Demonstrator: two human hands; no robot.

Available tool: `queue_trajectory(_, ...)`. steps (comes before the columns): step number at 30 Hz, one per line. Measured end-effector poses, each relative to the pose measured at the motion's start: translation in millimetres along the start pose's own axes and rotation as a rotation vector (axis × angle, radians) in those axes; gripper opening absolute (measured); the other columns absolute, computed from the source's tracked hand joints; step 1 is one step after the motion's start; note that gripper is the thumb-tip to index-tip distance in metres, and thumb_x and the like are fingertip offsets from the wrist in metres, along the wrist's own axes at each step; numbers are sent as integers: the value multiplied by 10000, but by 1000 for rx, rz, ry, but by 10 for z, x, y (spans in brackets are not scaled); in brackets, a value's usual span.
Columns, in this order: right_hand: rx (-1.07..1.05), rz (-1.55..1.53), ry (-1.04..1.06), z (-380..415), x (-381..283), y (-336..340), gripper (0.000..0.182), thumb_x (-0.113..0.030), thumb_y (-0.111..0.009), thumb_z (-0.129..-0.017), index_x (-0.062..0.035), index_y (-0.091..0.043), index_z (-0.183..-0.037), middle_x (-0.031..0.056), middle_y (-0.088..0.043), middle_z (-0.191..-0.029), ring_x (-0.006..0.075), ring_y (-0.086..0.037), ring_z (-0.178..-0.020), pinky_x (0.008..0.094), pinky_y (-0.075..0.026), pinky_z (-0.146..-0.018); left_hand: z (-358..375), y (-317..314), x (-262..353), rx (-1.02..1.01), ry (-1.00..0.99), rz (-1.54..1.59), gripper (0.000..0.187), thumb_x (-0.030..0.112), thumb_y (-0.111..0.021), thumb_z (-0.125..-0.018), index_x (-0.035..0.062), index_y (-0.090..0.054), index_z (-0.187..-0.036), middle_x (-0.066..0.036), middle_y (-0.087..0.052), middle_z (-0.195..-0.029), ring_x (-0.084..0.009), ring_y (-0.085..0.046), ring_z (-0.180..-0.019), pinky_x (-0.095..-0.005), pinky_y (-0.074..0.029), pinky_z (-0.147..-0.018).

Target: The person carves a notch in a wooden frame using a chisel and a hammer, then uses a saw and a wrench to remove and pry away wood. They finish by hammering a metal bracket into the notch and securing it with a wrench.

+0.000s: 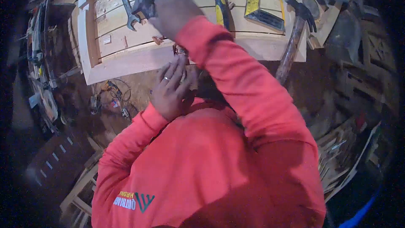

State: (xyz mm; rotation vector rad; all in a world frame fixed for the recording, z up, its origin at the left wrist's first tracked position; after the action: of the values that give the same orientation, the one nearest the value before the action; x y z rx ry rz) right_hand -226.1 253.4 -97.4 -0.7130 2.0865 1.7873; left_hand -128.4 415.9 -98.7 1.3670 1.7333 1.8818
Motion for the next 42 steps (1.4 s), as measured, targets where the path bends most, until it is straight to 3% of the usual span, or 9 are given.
queue_trajectory(7,-347,66,-291,-338,-58,-651,902,-228,-798,-814,-11,-288,-1525,329,-634,-1184,467,-645,-1125,508,-530,-960,447,77,-213,-210,-115,242,371,196,-806,-717,119,-711,-1067,-90,-684,-1071,-287,-654,-986,-418,-500,-825)
queue_trajectory(10,-127,121,-299,-289,-160,-334,851,-139,-777,-805,-6,-327,-1514,247,-666,-1148,375,-697,-1024,437,-566,-892,114,416,-455,165,-75,128,361,203,-827,-706,157,-702,-1041,-77,-660,-1098,-294,-621,-990,-443,-468,-829)
queue_trajectory(18,584,-288,-203,667,-762,1263,698,-208,-750,-792,-54,-506,-1428,264,-648,-1266,447,-650,-1090,525,-512,-919,-204,156,-464,205,-404,-52,245,220,-745,-805,214,-712,-1048,-31,-642,-1173,-283,-580,-1132,-483,-422,-968)
queue_trajectory(23,768,-501,-452,2260,-1034,1267,535,-103,-764,-832,4,-587,-1326,65,-675,-1094,140,-620,-934,272,-510,-819,-69,76,-521,23,-554,372,124,166,-760,-838,169,-745,-961,-29,-728,-978,-249,-676,-934,-396,-503,-825)
queue_trajectory(26,838,-665,-682,2986,-1196,1073,480,-109,-757,-887,22,-603,-1322,48,-676,-1130,124,-615,-971,270,-507,-851,-74,257,-574,-200,-444,645,81,181,-788,-865,109,-758,-887,-55,-737,-868,-244,-691,-775,-353,-525,-692)
queue_trajectory(30,961,-764,-855,3675,-1375,681,463,-100,-757,-908,23,-605,-1327,63,-679,-1142,127,-620,-990,284,-508,-867,-716,454,-1023,221,-118,492,241,320,-824,-805,89,-761,-841,-103,-658,-720,-293,-686,-708,-367,-564,-684)
queue_trajectory(33,925,-799,-956,4053,-1473,402,460,-102,-756,-913,26,-602,-1328,64,-683,-1126,126,-619,-986,290,-515,-842,-832,15,-783,-157,-863,133,150,191,-760,-817,114,-781,-944,-134,-701,-833,-323,-710,-824,-401,-577,-778)
queue_trajectory(36,803,-612,-932,4252,-1517,327,481,-117,-768,-899,29,-600,-1325,72,-684,-1101,130,-620,-969,290,-517,-800,-1354,-290,-1346,-300,-61,101,207,205,-714,-809,139,-771,-997,-117,-719,-901,-338,-705,-873,-465,-578,-812)
queue_trajectory(42,658,-789,-869,4422,-1626,135,426,-201,-738,-935,32,-619,-1271,87,-707,-1026,172,-655,-903,318,-522,-802,-895,358,-1564,375,13,-10,380,312,-703,-891,112,-699,-1213,-71,-754,-1006,-257,-734,-952,-440,-579,-826)
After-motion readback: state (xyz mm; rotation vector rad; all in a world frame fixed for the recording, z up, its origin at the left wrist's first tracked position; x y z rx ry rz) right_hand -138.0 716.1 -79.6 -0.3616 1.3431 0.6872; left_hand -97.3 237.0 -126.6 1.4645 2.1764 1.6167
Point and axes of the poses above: each hand's wrist, its own z-axis away from the middle knuckle, its own y-axis out of the back of the hand, x = y × z, the point moved 9 cm from there along -z, towards the middle knuckle
